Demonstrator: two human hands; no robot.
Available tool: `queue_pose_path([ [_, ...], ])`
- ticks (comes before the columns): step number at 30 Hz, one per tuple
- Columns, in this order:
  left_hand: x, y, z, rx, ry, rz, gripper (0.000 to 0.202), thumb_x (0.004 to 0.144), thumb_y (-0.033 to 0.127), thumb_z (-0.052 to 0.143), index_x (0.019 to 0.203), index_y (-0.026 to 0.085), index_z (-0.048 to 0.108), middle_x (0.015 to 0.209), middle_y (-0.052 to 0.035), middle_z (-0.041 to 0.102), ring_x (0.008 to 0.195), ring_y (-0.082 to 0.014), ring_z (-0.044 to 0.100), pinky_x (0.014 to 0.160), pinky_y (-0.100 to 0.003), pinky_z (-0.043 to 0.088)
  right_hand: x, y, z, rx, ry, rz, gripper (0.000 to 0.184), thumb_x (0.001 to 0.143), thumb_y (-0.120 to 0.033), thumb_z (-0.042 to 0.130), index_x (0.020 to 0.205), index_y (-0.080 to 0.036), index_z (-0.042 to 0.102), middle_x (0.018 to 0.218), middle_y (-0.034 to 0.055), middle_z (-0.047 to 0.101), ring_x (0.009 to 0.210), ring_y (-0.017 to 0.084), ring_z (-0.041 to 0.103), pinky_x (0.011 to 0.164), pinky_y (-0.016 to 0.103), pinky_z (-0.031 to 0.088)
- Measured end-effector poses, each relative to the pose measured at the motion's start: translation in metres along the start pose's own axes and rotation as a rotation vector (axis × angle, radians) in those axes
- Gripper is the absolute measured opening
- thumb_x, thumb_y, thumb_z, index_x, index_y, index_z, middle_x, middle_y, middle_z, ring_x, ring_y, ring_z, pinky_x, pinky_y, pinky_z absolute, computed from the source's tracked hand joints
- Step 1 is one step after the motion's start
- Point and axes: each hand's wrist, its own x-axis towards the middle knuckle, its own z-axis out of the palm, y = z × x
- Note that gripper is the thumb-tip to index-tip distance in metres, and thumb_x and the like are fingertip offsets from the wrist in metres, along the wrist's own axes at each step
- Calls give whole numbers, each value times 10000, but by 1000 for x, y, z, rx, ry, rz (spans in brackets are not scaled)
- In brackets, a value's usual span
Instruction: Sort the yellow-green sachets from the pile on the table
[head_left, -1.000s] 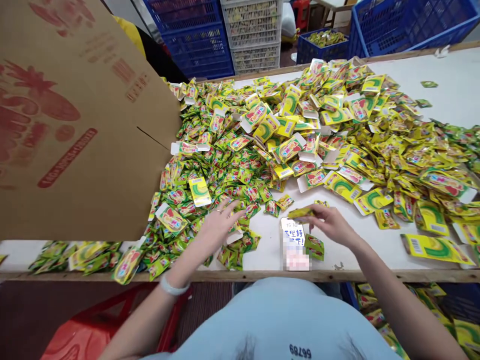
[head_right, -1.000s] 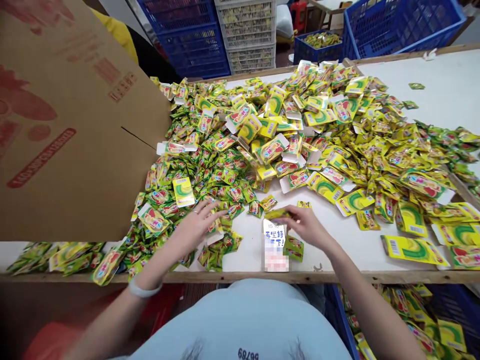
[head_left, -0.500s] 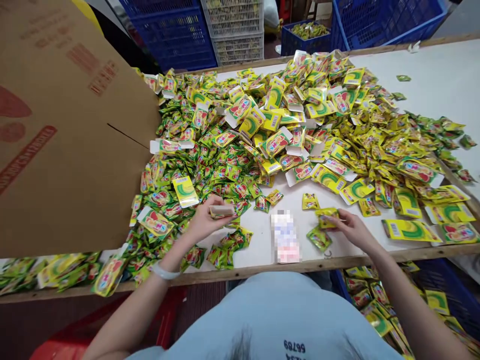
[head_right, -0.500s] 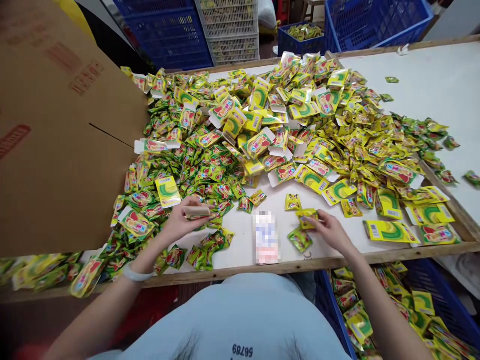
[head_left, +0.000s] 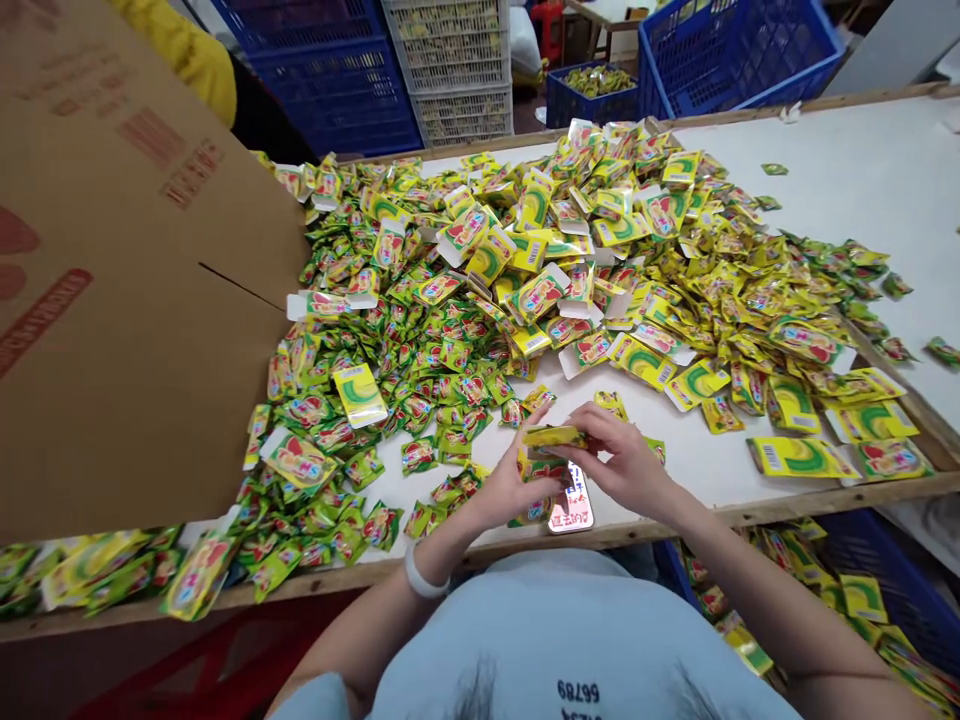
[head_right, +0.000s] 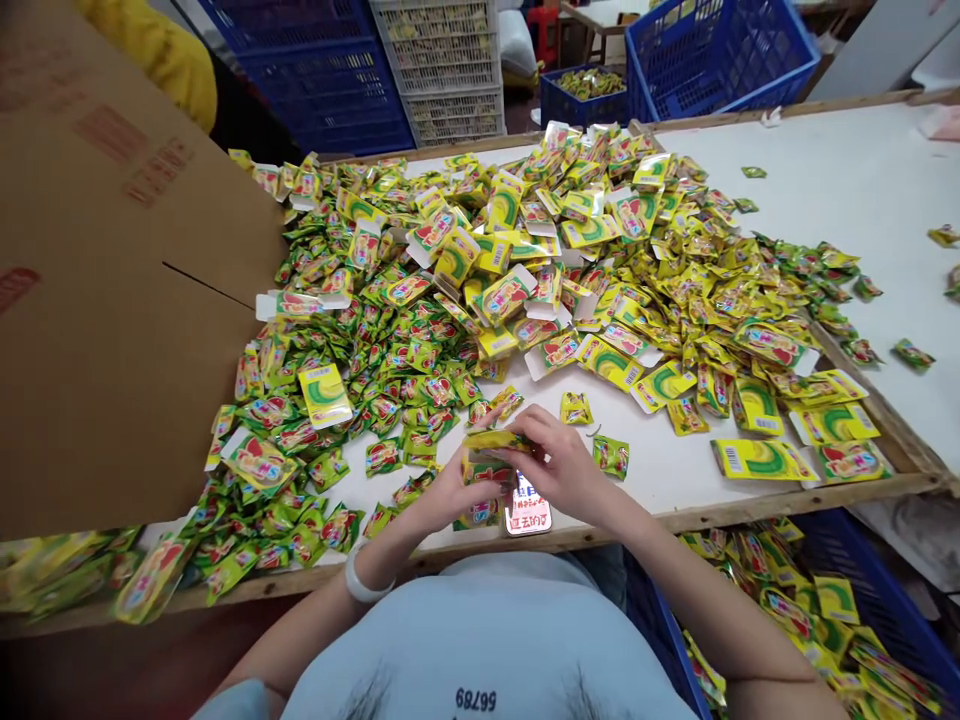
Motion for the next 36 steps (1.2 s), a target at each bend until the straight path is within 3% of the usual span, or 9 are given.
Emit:
queue_pose_path([
  [3,-1,6,-2,135,-10,39,907,732,209,745,1526,253,309,1462,-110,496,1288,-287,516,1106,-409,402,3,-1,-18,-153,-132,36,152,963,-261,578,846,-179,631,835,35,568,724,148,550,617,261,440],
  [7,3,12,-1,190,-79,93,923,819,296,715,1573,265,183,1587,-114,335,1403,-306,403,1194,-444,288,7,-4,-37,-240,-261,79,198,959,-239,581,771,-179,596,762,7,533,683,143,521,605,254,392],
  [12,6,8,1,211,-113,76,904,836,280,692,1578,276,176,1545,-108,409,1397,-291,412,1184,-430,308,5,-9,-38,-373,-307,93,157,952,-194,586,798,-170,608,789,16,549,702,153,537,631,264,394],
  [16,8,1,4,184,-141,-18,949,793,223,698,1581,272,170,1361,-122,568,1128,-261,610,1008,-417,478,5,-12,-29,-367,-387,6,132,937,-105,566,974,-189,661,939,50,606,831,175,603,717,277,448],
  [21,8,0,4,48,-134,-63,1035,752,208,725,1586,270,114,1096,-62,643,930,-197,626,876,-371,514,3,3,-18,-335,-245,-27,12,939,-185,595,928,-187,600,859,35,609,735,165,580,644,263,451],
  [24,1,-2,3,37,-153,-93,1092,741,197,735,1587,281,50,1117,-67,639,879,-179,628,846,-350,516,-9,6,-19,-285,-229,-70,124,974,-202,533,870,-186,600,933,61,597,769,159,579,673,264,465],
  [28,-12,-14,6,71,-223,-192,1159,728,175,729,1582,284,-46,1236,-113,619,910,-190,644,877,-373,511,-29,-2,-29,-194,-450,22,180,999,-173,477,980,-198,654,990,61,613,831,152,610,731,260,481],
  [32,-15,-26,10,122,-279,-179,1149,734,183,728,1586,270,-38,1329,-141,575,997,-207,640,923,-362,492,-42,2,-24,-153,-355,87,201,990,-160,474,917,-182,659,848,41,627,759,154,595,683,254,464],
  [36,-11,-25,13,119,-324,-208,1160,735,165,720,1582,276,-66,1251,-128,613,850,-166,657,830,-327,521,-44,12,-7,-103,-410,55,241,972,-140,471,856,-176,679,817,44,646,732,153,605,663,248,458],
])
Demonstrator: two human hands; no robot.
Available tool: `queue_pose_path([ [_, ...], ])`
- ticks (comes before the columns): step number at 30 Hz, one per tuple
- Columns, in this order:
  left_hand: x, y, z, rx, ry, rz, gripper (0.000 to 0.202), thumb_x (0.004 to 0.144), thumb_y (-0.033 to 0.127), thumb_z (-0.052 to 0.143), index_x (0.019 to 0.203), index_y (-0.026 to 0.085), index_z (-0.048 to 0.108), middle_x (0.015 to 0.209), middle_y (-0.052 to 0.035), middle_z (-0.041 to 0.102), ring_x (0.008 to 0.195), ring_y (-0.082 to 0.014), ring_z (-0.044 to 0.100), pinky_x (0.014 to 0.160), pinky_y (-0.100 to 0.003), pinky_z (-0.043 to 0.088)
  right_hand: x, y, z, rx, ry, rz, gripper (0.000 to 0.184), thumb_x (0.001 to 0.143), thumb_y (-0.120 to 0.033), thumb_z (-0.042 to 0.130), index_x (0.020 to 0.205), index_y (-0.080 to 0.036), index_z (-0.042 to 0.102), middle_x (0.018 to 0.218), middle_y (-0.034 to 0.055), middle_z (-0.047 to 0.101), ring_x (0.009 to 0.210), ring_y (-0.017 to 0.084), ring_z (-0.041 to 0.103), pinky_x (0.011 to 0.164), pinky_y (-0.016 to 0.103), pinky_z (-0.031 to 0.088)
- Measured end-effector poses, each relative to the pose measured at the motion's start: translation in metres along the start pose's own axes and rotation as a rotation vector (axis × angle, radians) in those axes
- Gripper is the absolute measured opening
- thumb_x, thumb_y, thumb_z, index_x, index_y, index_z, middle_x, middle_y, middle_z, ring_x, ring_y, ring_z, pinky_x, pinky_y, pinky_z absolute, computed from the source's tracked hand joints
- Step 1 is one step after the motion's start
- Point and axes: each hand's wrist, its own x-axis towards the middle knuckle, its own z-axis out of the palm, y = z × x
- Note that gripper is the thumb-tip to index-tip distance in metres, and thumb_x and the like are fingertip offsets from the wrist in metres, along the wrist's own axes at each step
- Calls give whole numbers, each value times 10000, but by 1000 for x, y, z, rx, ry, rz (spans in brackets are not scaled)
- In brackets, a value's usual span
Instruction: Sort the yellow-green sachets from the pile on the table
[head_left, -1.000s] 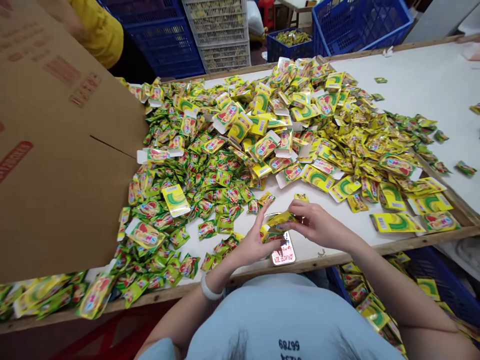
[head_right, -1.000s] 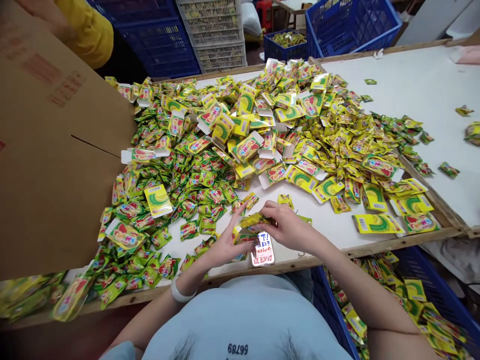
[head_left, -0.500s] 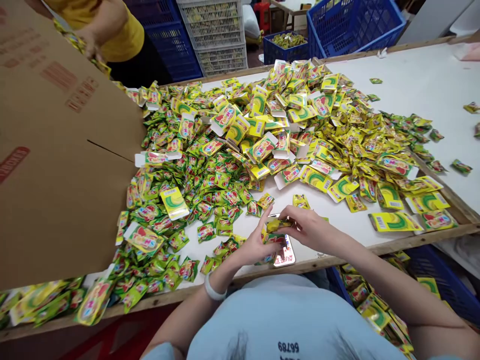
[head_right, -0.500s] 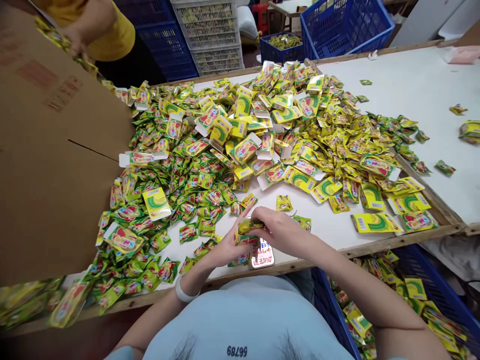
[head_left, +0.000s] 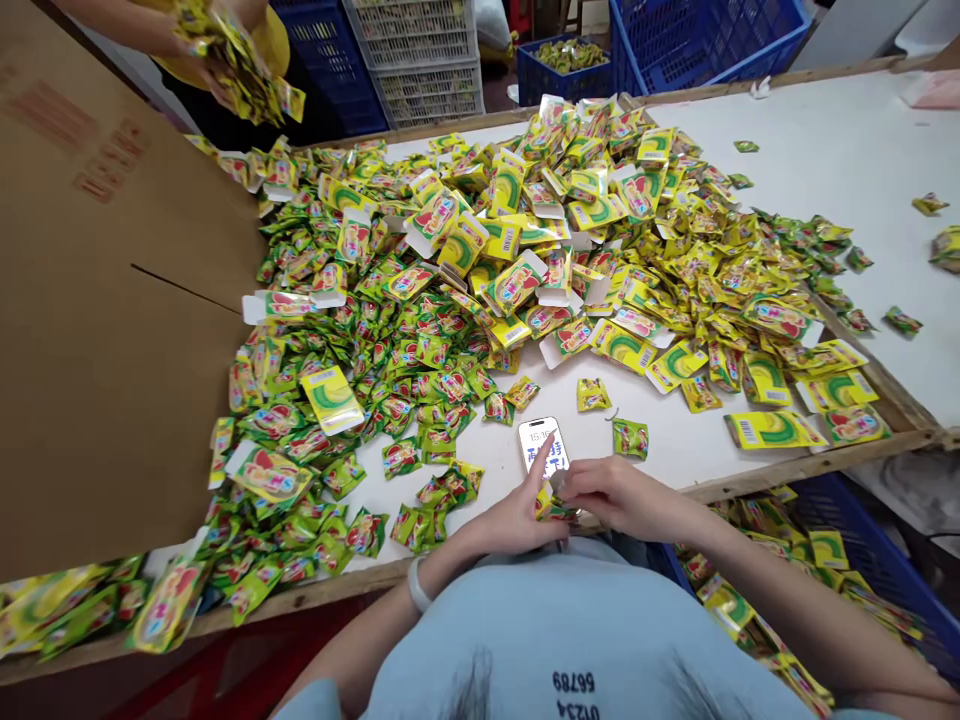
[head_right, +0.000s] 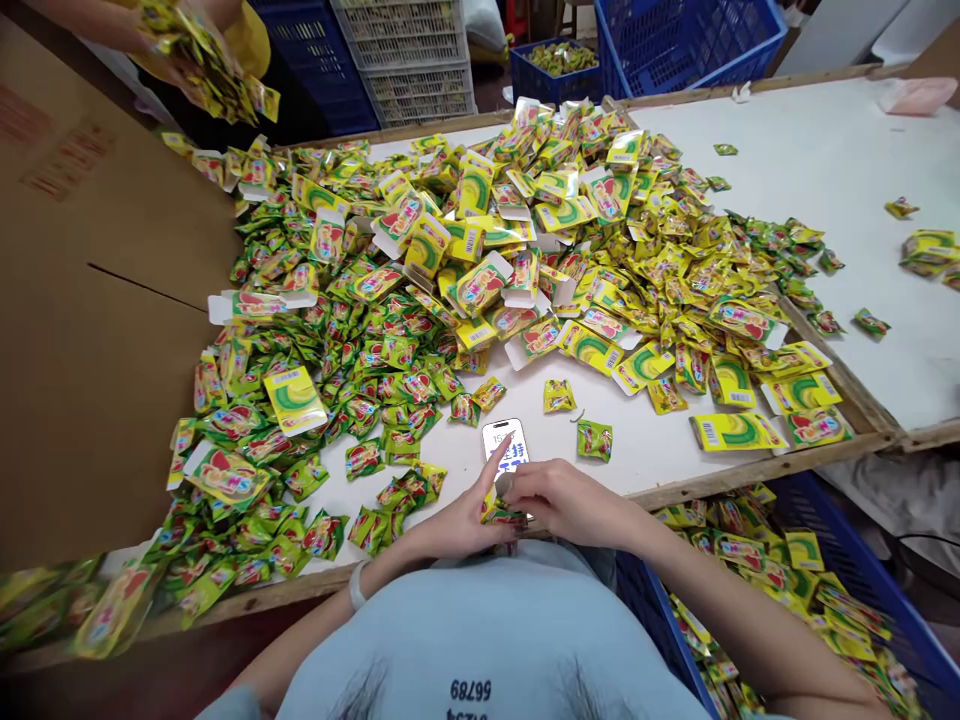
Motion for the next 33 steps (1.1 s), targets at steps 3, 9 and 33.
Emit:
queue_pose_path([
  [3,3,9,-1,-72,3,-30,1149,758,160,690,1574,280,-110,1110,-84,659,739,-144,655,760,-312,532,2,1,2,18,88,48,235,963,-169,495,815,-171,677,776,43,656,696,157,611,643,250,459],
  [9,5,9,2,-3,25,-10,1163,753,188,734,1576,281,-84,1274,-119,596,971,-197,648,866,-343,520,-10,0,2,341,-111,234,368,1025,-401,425,896,-170,681,787,23,665,556,113,601,545,226,480],
  [33,119,11,-41,267,440,222,189,888,229,574,1066,169,555,931,-75,664,794,-206,661,752,-370,551,-75,72,-25,-671,578,384,243,974,-416,527,1036,-196,611,995,103,630,942,266,614,806,375,491],
])
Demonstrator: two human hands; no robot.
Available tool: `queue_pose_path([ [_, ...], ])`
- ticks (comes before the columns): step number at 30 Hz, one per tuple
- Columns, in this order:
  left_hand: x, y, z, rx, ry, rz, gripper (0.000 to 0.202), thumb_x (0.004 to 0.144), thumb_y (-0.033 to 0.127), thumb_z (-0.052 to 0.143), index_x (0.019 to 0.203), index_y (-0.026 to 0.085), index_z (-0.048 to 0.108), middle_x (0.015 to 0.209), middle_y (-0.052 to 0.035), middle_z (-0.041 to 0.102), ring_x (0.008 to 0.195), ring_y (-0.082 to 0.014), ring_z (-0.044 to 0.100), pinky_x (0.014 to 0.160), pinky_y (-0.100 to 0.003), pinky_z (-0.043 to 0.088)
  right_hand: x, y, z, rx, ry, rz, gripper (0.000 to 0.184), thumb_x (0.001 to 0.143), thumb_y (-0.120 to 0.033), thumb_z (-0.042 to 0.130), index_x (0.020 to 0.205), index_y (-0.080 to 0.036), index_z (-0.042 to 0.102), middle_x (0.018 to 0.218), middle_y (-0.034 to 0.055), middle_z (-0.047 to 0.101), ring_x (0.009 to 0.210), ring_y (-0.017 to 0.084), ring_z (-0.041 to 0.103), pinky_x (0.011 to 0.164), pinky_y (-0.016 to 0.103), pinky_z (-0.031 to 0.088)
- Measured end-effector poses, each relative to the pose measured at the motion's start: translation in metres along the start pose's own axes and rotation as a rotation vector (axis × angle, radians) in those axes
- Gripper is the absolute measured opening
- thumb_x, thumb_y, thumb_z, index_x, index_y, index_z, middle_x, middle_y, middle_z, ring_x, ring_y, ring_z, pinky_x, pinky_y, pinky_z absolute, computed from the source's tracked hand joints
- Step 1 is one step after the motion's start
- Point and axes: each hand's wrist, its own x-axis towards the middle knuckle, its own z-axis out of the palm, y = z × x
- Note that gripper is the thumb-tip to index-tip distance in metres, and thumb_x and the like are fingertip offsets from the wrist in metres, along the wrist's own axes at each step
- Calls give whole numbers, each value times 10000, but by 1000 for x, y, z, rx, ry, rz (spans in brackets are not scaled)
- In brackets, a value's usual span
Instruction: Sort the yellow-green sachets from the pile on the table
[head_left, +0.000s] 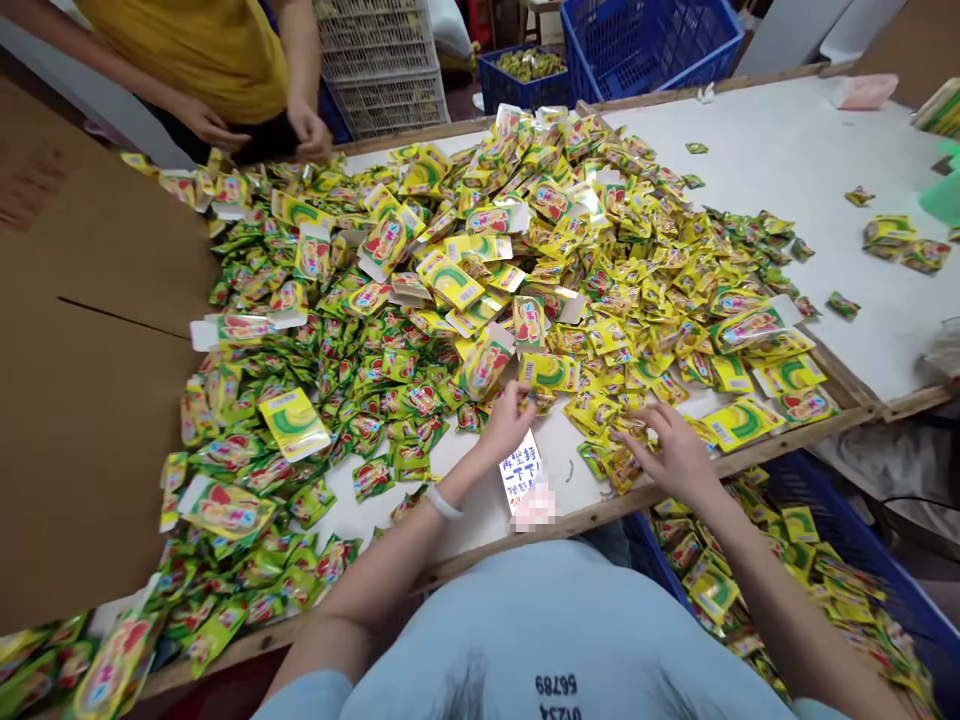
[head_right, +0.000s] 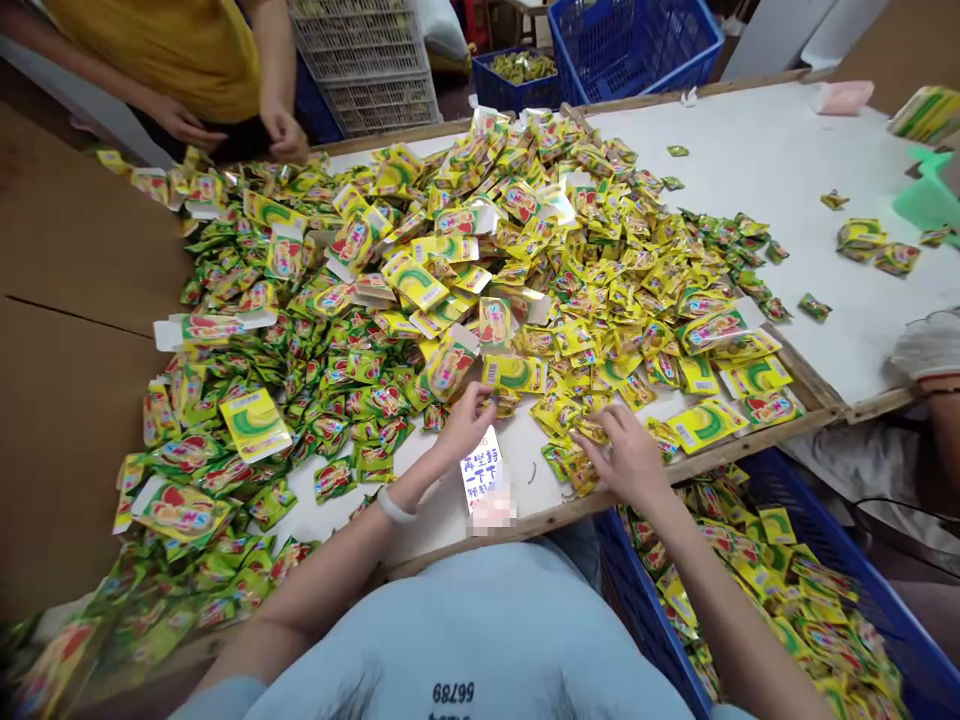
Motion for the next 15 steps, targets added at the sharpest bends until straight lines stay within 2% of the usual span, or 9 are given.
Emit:
queue_pose_path([
  [2,-7,1,-5,-102,-11,-49,208,894,271,573,1069,168,528,926,-69,668,757,-182,667,677,-342,573,-13,-11,1,-83,-30,-24,239,965,-424,535,1002,-203,617,958,106,640,928,280,589,803,389,476],
  [4,-15,5,-7,-261,-39,-104,277,875,307,613,1102,170,530,924,-58,676,771,-175,676,663,-333,589,-21,-22,6,-209,-103,-48,234,932,-419,577,970,-195,634,963,129,650,937,299,566,781,399,465],
  [6,-24,10,-8,-447,-47,-178,359,834,320,678,1136,175,548,954,-59,686,804,-180,684,682,-339,602,-23,-29,13,-295,-133,-40,170,912,-338,595,923,-178,651,968,157,661,965,315,556,773,405,460],
  [8,-32,16,-7,-579,-51,-251,389,801,317,719,1133,168,582,1001,-76,696,831,-191,693,717,-351,607,-18,-28,15,-274,-130,-40,117,909,-235,568,873,-175,661,941,159,682,978,314,565,788,416,462],
  [10,-40,19,-7,-618,-62,-284,358,792,322,723,1089,147,627,1039,-98,702,865,-205,702,773,-366,603,-7,-25,10,-134,-87,-60,145,926,-226,539,896,-186,675,984,149,704,1026,314,578,840,446,468],
  [12,-46,21,-8,-627,-70,-283,325,786,332,717,1038,133,666,1068,-110,704,917,-224,701,827,-385,592,7,-26,2,118,-34,-48,190,962,-286,508,969,-203,679,1028,124,714,1023,294,608,856,448,487],
  [13,-49,21,-8,-623,-69,-273,316,783,335,713,1026,134,678,1078,-109,705,942,-233,696,843,-392,587,15,-29,-1,279,-42,-21,216,980,-322,489,998,-209,673,995,106,720,964,271,637,824,425,509],
  [15,-54,21,-9,-612,-44,-257,320,784,353,699,1031,149,690,1087,-96,707,963,-239,687,842,-394,581,29,-41,-5,600,-154,44,247,995,-383,479,996,-209,654,824,54,711,761,215,666,699,352,535],
])
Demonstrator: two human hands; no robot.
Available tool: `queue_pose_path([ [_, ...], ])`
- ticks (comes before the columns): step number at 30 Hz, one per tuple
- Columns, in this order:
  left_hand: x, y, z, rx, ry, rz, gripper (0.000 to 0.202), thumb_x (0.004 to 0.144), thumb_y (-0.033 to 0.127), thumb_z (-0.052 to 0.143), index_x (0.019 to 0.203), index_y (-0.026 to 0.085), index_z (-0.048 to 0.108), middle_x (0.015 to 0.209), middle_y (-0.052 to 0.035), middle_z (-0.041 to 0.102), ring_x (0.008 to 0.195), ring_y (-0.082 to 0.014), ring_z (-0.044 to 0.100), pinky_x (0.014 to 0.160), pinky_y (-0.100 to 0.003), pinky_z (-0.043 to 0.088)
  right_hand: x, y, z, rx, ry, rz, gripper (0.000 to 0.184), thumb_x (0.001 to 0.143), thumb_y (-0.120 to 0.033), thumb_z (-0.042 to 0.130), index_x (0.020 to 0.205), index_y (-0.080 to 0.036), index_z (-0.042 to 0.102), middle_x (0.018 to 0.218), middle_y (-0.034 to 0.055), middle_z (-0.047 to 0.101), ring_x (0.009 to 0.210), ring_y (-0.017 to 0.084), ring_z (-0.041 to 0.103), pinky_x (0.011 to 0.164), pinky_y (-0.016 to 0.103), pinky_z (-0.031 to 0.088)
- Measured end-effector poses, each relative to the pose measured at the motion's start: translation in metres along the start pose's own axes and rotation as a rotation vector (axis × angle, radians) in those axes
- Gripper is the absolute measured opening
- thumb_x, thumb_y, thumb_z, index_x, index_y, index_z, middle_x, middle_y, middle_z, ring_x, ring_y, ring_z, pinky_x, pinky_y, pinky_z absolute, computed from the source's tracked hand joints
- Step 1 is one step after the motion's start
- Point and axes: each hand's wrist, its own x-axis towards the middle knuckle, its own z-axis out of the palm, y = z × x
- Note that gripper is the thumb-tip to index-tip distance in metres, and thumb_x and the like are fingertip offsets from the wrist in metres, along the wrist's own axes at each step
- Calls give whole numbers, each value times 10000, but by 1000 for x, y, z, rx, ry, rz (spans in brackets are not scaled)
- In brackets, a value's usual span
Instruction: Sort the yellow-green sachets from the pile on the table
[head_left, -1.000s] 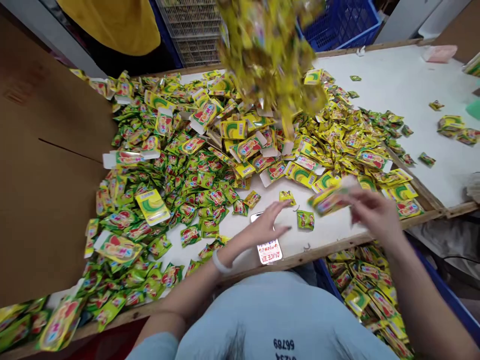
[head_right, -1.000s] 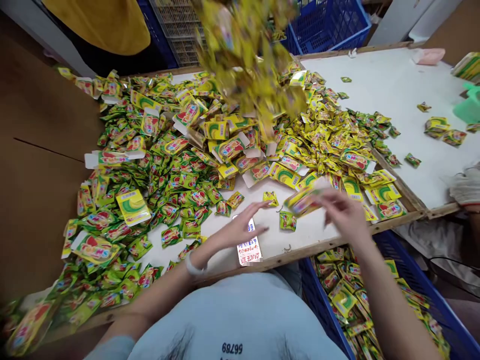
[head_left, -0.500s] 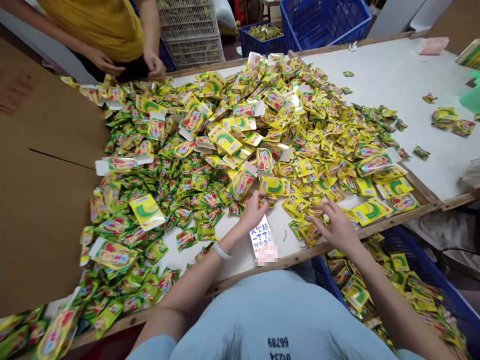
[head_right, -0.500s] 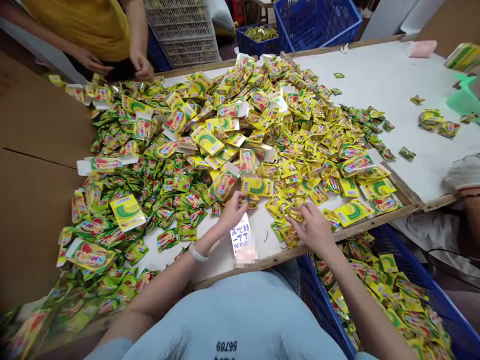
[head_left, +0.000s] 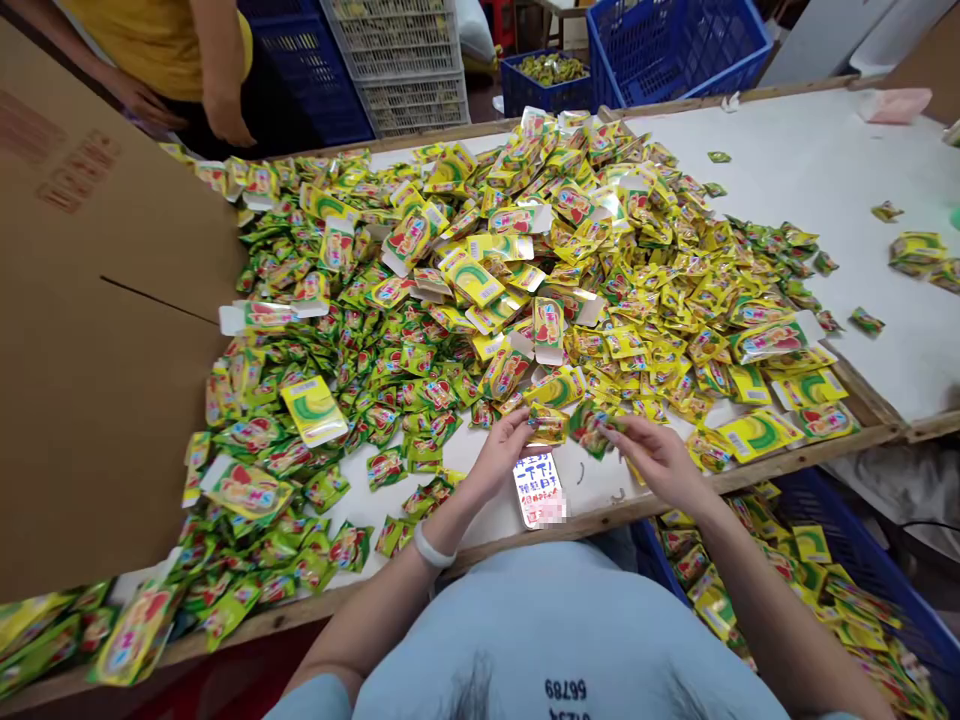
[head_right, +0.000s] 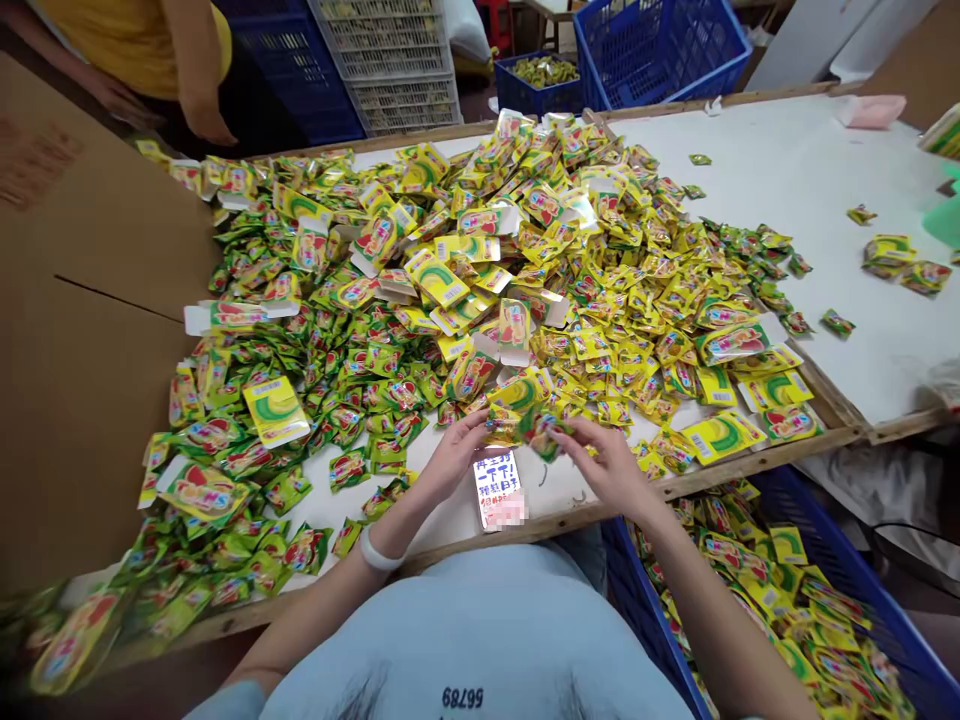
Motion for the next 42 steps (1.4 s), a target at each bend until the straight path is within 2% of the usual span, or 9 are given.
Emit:
queue_pose_path([
  [4,-10,-3,-1,62,19,63,411,843,489,615,1066,155,701,1051,-98,727,937,-249,683,793,-375,572,21,-19,19,187,-216,58,288,971,-423,518,787,-211,581,577,-22,586,528,152,577,536,268,477],
  [11,-10,-17,7,407,125,393,391,949,459,513,1075,138,696,948,-108,734,845,-238,681,787,-366,558,17,-9,54,529,26,220,475,780,-453,766,1164,-246,577,1086,77,674,856,199,662,635,307,589],
  [14,5,-11,11,492,122,442,338,938,432,551,1002,151,728,973,-120,711,917,-255,654,859,-403,539,12,2,58,694,93,278,403,770,-478,766,1055,-213,661,957,59,721,805,208,688,616,327,611],
  [19,48,9,21,1318,51,622,342,962,160,462,1255,138,637,1343,-173,589,1309,-295,482,1115,-490,360,13,26,32,809,325,349,341,701,-465,831,855,-190,699,807,23,722,592,137,636,476,241,540],
  [24,72,1,41,1893,92,417,567,907,15,388,1463,111,439,1504,-237,428,1388,-359,405,1023,-572,420,10,34,13,854,393,383,391,628,-504,866,790,-198,684,744,-1,694,495,87,565,409,196,474],
  [29,66,25,29,1341,113,343,672,808,15,499,1468,67,384,1385,-253,505,1313,-371,448,1042,-543,403,7,21,-2,839,475,381,393,637,-458,877,879,-211,691,767,-5,689,553,97,586,422,179,487],
  [34,26,43,14,684,-257,162,288,828,193,566,1105,122,594,999,-106,687,879,-219,670,794,-364,546,22,-15,-14,585,609,31,263,751,-378,814,928,-234,684,823,7,677,558,117,584,396,204,467],
  [37,0,40,17,258,-420,2,311,744,327,726,931,134,571,810,-46,654,694,-163,631,653,-297,517,37,-37,-8,350,456,-199,159,845,-318,726,986,-250,695,969,46,662,756,173,652,523,258,543],
  [42,-24,36,17,195,-340,41,508,688,325,832,1042,153,510,769,20,583,658,-109,551,620,-249,466,45,-58,-11,33,48,-354,133,948,-217,581,1033,-229,683,964,59,637,867,178,633,694,277,542],
])
